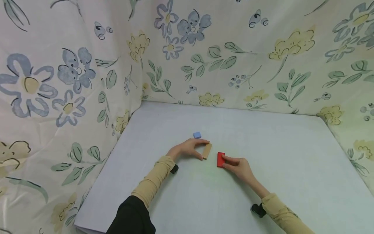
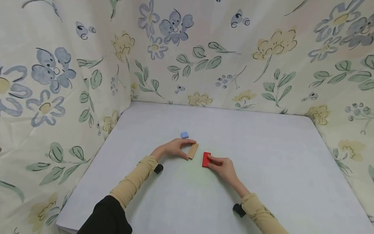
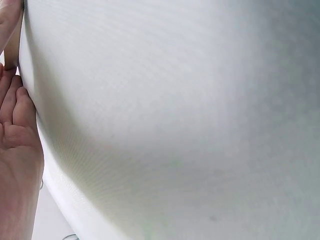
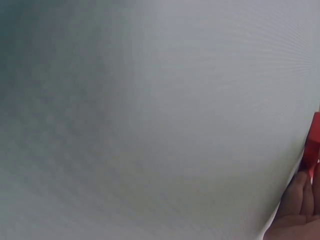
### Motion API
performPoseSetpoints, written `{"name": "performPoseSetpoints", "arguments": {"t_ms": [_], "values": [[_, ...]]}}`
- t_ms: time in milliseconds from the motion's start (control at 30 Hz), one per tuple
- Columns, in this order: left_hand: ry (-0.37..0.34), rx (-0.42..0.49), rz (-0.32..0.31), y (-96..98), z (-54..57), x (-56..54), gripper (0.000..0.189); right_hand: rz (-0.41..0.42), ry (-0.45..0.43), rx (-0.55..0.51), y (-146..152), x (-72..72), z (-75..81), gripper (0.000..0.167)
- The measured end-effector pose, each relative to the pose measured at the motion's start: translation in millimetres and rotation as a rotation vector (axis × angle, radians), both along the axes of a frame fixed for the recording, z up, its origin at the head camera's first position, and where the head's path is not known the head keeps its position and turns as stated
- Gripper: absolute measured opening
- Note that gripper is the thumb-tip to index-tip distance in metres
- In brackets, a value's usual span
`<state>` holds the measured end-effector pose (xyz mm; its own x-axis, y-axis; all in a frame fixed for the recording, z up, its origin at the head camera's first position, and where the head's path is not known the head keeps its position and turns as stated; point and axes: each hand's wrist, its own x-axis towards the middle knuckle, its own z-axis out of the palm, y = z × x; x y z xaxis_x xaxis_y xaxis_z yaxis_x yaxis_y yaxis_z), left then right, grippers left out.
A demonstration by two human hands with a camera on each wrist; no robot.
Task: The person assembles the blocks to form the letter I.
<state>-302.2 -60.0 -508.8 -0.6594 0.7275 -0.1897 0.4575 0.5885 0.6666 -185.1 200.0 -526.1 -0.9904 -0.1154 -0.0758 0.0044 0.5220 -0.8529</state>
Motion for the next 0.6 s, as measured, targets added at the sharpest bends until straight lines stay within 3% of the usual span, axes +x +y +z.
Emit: {"name": "performPoseSetpoints", "arguments": {"t_ms": [600], "values": [[-0.014,0.008,0.002,0.6,-0.9,-1.1,0.081,-0.011,-0.012,0.009,-0.3,-2.3,3.1,0.042]]}}
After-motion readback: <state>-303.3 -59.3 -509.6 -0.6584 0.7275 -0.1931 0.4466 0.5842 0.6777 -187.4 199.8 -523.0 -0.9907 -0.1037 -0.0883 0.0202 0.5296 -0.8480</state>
